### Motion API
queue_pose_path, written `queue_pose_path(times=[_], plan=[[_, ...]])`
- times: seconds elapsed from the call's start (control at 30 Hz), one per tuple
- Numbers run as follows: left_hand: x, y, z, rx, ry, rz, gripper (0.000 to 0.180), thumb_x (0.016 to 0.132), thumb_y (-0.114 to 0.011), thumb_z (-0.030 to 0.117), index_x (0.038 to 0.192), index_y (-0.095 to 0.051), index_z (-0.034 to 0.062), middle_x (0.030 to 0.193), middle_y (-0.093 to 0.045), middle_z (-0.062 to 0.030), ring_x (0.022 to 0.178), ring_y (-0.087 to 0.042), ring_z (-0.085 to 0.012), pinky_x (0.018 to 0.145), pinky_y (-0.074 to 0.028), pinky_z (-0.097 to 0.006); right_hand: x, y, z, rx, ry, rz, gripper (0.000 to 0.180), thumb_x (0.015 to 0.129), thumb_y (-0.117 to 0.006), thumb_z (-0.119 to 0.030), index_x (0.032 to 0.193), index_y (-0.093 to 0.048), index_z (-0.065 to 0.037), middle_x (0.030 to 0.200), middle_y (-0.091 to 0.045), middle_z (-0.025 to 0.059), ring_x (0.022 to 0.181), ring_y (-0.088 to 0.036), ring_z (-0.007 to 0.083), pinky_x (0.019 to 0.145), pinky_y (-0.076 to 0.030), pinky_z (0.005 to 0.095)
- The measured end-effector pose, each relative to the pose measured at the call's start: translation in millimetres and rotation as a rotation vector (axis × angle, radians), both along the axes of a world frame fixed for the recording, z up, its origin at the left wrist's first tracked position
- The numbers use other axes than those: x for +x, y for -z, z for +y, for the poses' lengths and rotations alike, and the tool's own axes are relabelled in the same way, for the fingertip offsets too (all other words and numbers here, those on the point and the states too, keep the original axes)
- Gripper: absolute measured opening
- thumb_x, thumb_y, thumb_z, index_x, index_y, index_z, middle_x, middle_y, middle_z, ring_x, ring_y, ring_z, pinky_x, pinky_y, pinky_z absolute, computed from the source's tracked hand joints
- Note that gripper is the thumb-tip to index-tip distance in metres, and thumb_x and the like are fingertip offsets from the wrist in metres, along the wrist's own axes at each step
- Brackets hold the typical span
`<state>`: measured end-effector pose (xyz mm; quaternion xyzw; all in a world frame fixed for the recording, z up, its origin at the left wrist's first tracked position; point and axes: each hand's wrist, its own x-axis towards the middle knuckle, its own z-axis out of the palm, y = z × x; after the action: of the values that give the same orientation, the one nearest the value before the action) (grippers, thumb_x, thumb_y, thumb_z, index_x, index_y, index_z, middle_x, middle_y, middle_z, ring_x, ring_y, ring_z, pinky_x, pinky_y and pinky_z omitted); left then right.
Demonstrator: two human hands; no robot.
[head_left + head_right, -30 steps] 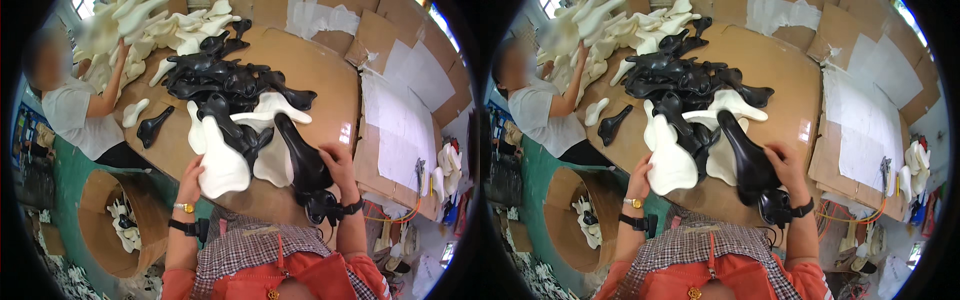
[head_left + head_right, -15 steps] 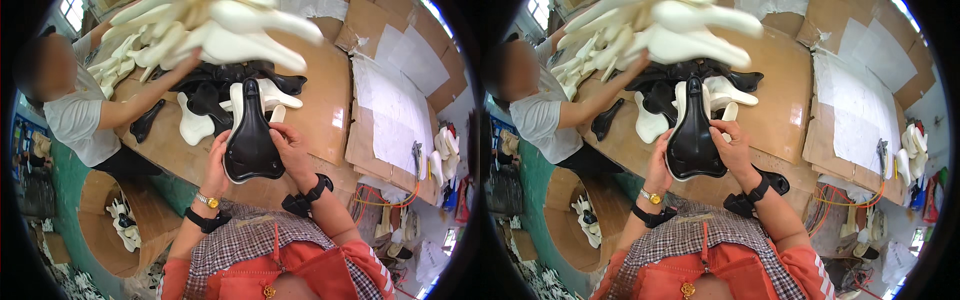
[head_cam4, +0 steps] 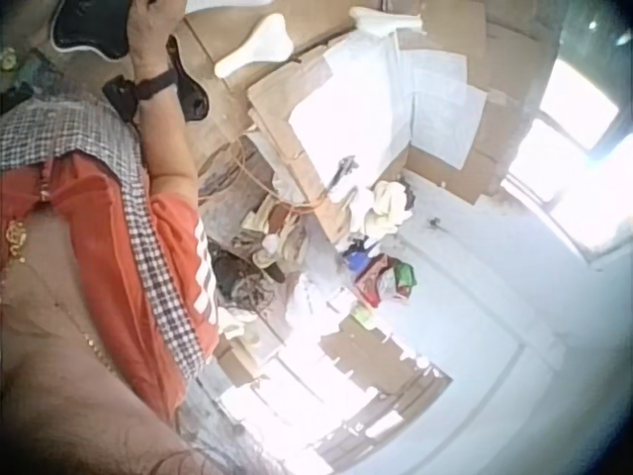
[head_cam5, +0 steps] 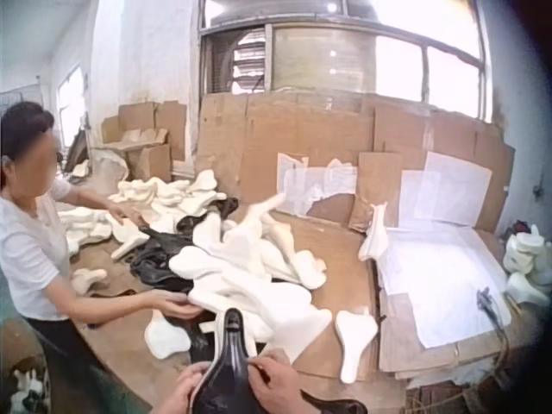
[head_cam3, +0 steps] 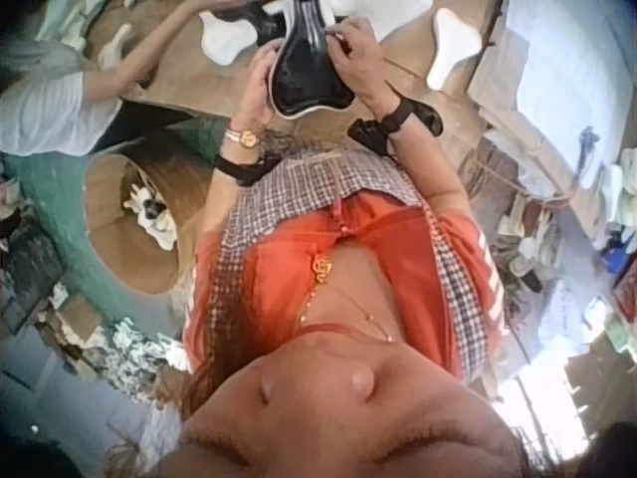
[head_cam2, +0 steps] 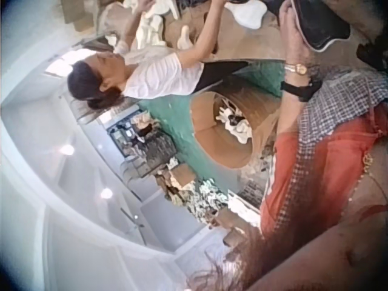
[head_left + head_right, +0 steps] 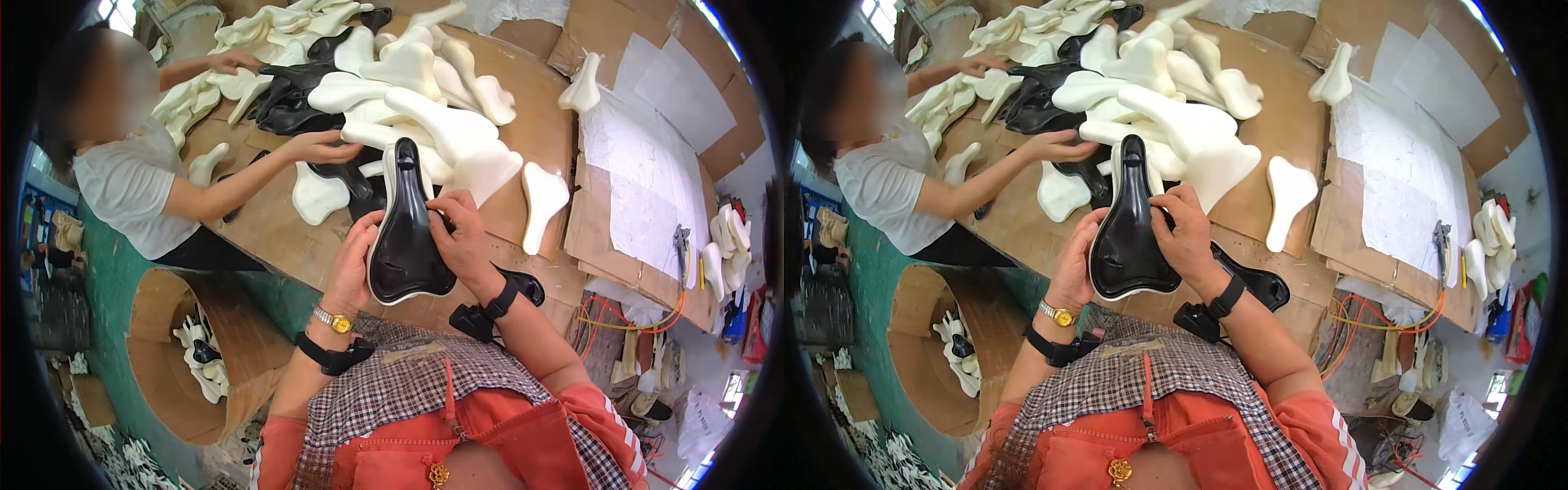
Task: Sorting and inspecting bicycle seat cushions and covers on a workbench.
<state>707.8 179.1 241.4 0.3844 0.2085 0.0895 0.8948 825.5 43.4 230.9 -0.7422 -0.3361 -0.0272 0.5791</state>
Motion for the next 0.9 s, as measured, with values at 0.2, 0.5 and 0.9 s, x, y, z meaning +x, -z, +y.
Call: queue_pose_path(times=[0.2,0.5,0.9], plan=[[-0.6,6.1,-3.2,0.158,0.013,0.009,0.040,0.094,-0.046,0.024,0.125,-0.043,0.0002,0.112,-0.058,-0.0083,0.101,-0.057,-0.0150,0.085,-0.048,-0.027,-11.2,13.7,-0.5,0.024,-0.004,0.016,0.022,0.077,-0.060,0.003,0.098,-0.058,-0.002,0.093,-0.050,0.0101,0.076,-0.052,0.0191,0.065,-0.044,0.0280],[-12.8,-0.4,2.9,0.034,0.097,-0.202,0.057,0.082,-0.051,0.008,0.135,-0.031,-0.0009,0.125,-0.051,-0.0117,0.107,-0.056,-0.0189,0.094,-0.044,-0.029,-28.5,6.9,-38.4,0.064,-0.293,0.738,0.040,0.084,-0.066,-0.017,0.118,-0.053,0.000,0.105,-0.060,0.0045,0.096,-0.053,0.0097,0.086,-0.043,0.0258],[33.2,-19.7,14.7,-0.383,0.012,-0.423,0.066,0.091,-0.038,0.057,0.134,-0.036,0.0069,0.126,-0.051,-0.0175,0.108,-0.055,-0.0393,0.092,-0.045,-0.048,-22.0,-5.5,-79.9,-0.090,-0.424,0.602,0.043,0.081,-0.069,-0.017,0.117,-0.056,0.001,0.102,-0.061,0.0045,0.094,-0.055,0.0111,0.084,-0.044,0.0255]])
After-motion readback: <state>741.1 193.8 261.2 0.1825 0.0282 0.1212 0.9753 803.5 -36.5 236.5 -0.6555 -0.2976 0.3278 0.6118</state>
